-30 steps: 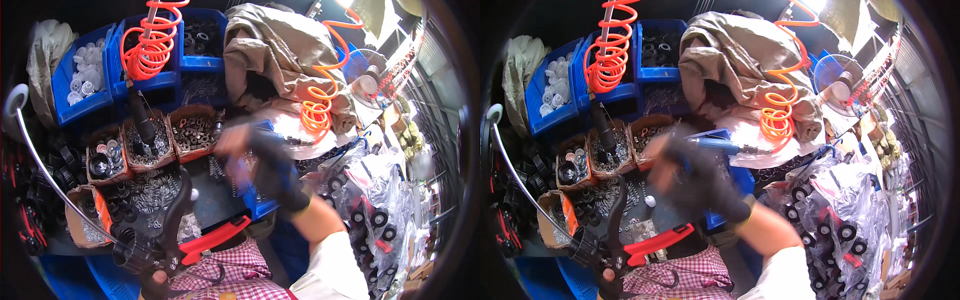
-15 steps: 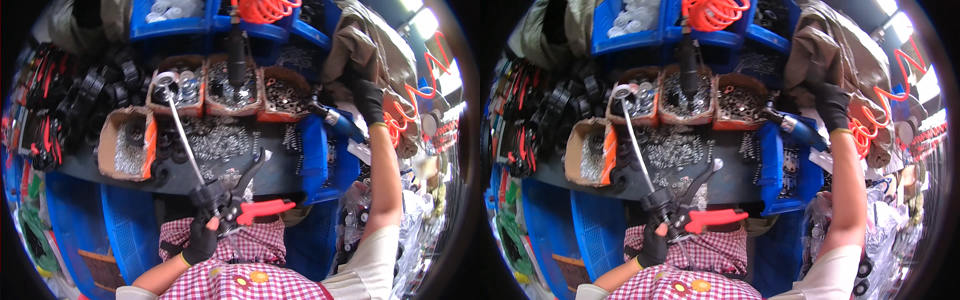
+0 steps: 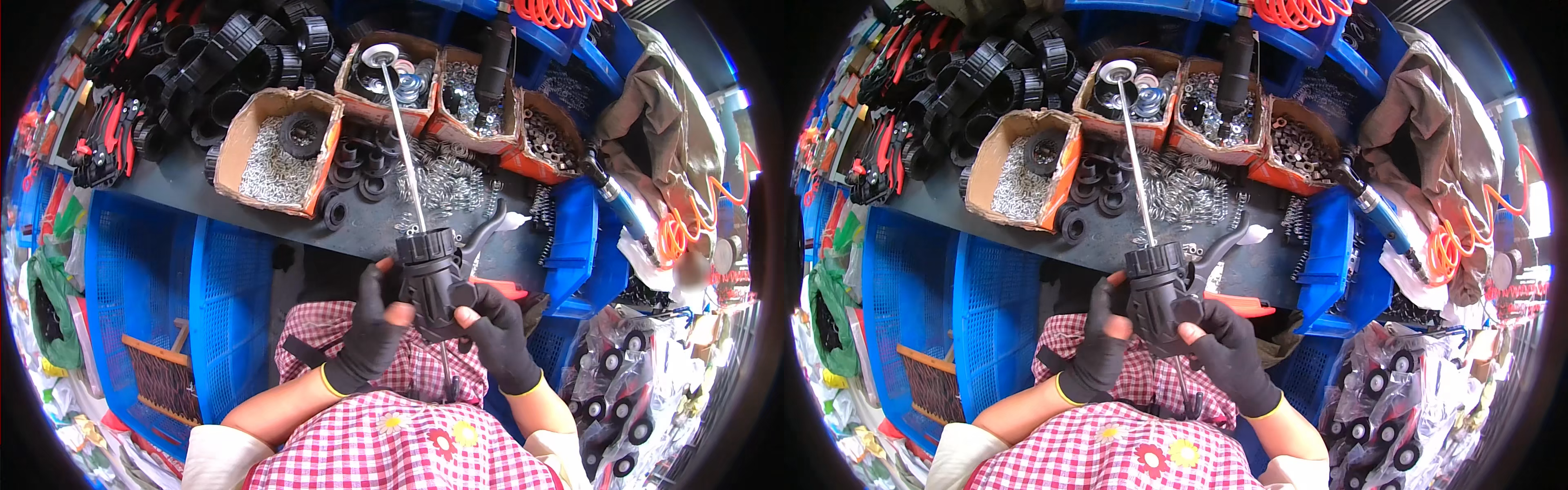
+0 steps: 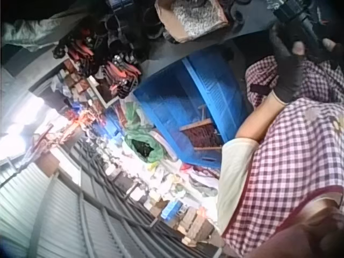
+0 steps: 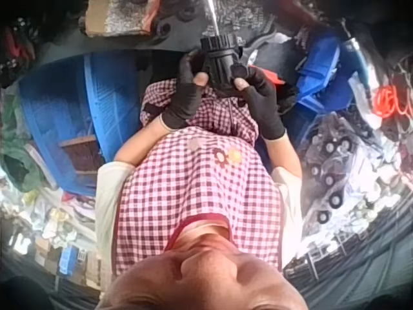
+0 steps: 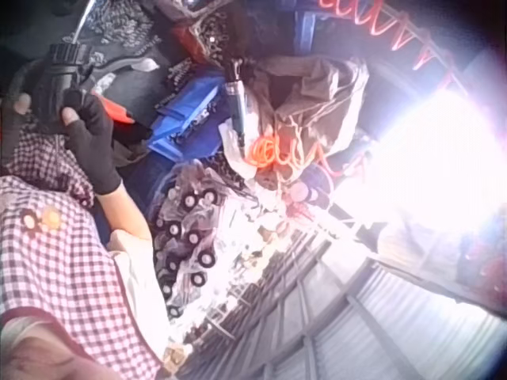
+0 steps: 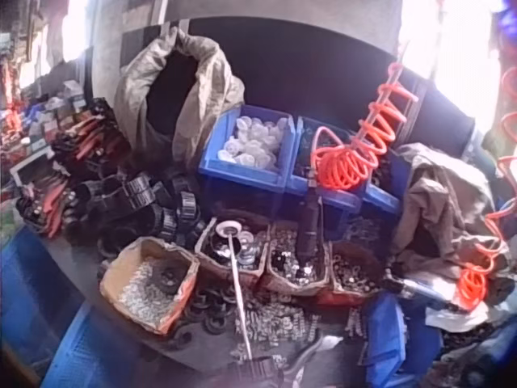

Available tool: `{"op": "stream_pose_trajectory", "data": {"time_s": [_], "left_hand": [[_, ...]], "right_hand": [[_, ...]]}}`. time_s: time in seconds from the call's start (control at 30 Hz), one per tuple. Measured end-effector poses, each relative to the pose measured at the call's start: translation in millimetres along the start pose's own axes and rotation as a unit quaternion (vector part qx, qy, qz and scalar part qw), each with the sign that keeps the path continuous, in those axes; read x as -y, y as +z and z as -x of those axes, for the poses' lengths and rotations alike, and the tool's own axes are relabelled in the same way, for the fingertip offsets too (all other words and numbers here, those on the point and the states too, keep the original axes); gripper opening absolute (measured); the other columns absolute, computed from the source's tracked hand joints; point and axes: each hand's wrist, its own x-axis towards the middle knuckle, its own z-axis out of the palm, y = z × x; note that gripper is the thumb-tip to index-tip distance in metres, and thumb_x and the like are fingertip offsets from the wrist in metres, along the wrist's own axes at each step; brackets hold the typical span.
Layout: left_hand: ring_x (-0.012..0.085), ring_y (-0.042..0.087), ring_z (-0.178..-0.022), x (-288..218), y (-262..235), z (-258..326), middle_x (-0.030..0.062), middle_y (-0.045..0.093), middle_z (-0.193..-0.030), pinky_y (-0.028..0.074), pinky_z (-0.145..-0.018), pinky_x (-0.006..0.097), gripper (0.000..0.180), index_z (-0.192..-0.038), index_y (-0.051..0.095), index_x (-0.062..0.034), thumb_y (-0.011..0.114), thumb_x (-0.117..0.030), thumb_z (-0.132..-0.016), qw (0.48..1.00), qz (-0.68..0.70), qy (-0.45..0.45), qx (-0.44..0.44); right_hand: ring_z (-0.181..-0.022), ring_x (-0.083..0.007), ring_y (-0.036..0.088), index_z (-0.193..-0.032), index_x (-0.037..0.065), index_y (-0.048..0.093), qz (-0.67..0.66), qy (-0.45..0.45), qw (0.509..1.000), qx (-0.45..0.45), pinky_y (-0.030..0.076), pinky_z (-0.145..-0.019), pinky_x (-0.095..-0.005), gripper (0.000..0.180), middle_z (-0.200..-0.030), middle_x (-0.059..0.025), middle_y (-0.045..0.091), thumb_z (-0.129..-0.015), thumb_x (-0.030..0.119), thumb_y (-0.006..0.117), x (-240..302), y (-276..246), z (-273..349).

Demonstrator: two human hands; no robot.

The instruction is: The person assembles caulking guns by attaching handles and piston rods, applying adhesive, fastening components with pneumatic tools, screwing on cylinders, and placing completed guns into plastic bags.

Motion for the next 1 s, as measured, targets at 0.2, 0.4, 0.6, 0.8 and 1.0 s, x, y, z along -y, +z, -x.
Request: {"op": "stream_pose_trajectory", "data": {"time_s": [0.2, 0.4, 0.6, 0.8, 1.0], "left_hand": [[0.0231, 0.057, -0.111, 13, 9, -15, 0.0188, 0.052, -0.123, 0.047, -0.096, 0.035, 0.089, -0.14, 0.025, 0.0069, 0.08, -0.017, -0.074, 0.98, -0.193, 0.035, -0.047], [0.0168, 0.061, -0.101, 0, 22, -37, 0.0119, 0.058, -0.115, 0.05, -0.09, 0.033, 0.085, -0.139, 0.028, 0.0038, 0.08, -0.009, -0.072, 0.996, -0.059, -0.059, -0.033], [0.015, 0.062, -0.095, 6, 22, -38, 0.0098, 0.06, -0.112, 0.051, -0.086, 0.03, 0.082, -0.137, 0.032, 0.0033, 0.081, -0.01, -0.072, 0.991, -0.096, -0.065, -0.073], [0.0185, 0.06, -0.1, -33, 1, -31, 0.0107, 0.056, -0.114, 0.05, -0.087, 0.034, 0.072, -0.132, 0.041, 0.0015, 0.08, -0.015, -0.074, 0.928, -0.365, 0.042, -0.066], [0.032, 0.062, -0.079, -153, -89, -108, 0.0133, 0.062, -0.083, 0.049, -0.07, 0.041, 0.019, -0.092, 0.063, -0.0055, 0.063, -0.023, -0.084, 0.527, -0.82, 0.215, -0.058]], "right_hand": [[-0.056, -0.0068, 0.048, -0.104, -0.002, 0.057, 0.372, -0.262, 0.874, -0.17, 0.039, -0.052, -0.0226, 0.03, -0.063, -0.0022, 0.049, -0.081, 0.007, 0.074, 22, -29, -24], [-0.094, -0.0323, 0.058, -0.116, 0.002, 0.055, 0.466, -0.488, 0.686, -0.271, 0.047, -0.081, -0.0408, 0.051, -0.101, -0.0199, 0.058, -0.074, 0.021, 0.075, 103, -58, -173], [-0.083, -0.031, 0.065, -0.104, -0.002, 0.061, 0.522, -0.44, 0.545, -0.486, 0.05, -0.072, -0.0411, 0.046, -0.092, -0.0178, 0.066, -0.069, 0.024, 0.076, 133, -15, -286], [-0.068, -0.0155, 0.06, -0.094, 0.004, 0.065, 0.296, -0.33, 0.8, -0.404, 0.049, -0.064, -0.0302, 0.027, -0.075, -0.0056, 0.064, -0.071, 0.017, 0.072, 124, -53, -307], [-0.088, -0.0161, 0.063, -0.109, -0.001, 0.062, 0.103, -0.614, 0.769, -0.147, 0.054, -0.074, -0.0312, 0.029, -0.106, -0.0104, 0.065, -0.082, 0.006, 0.067, 157, -28, -202]]}}
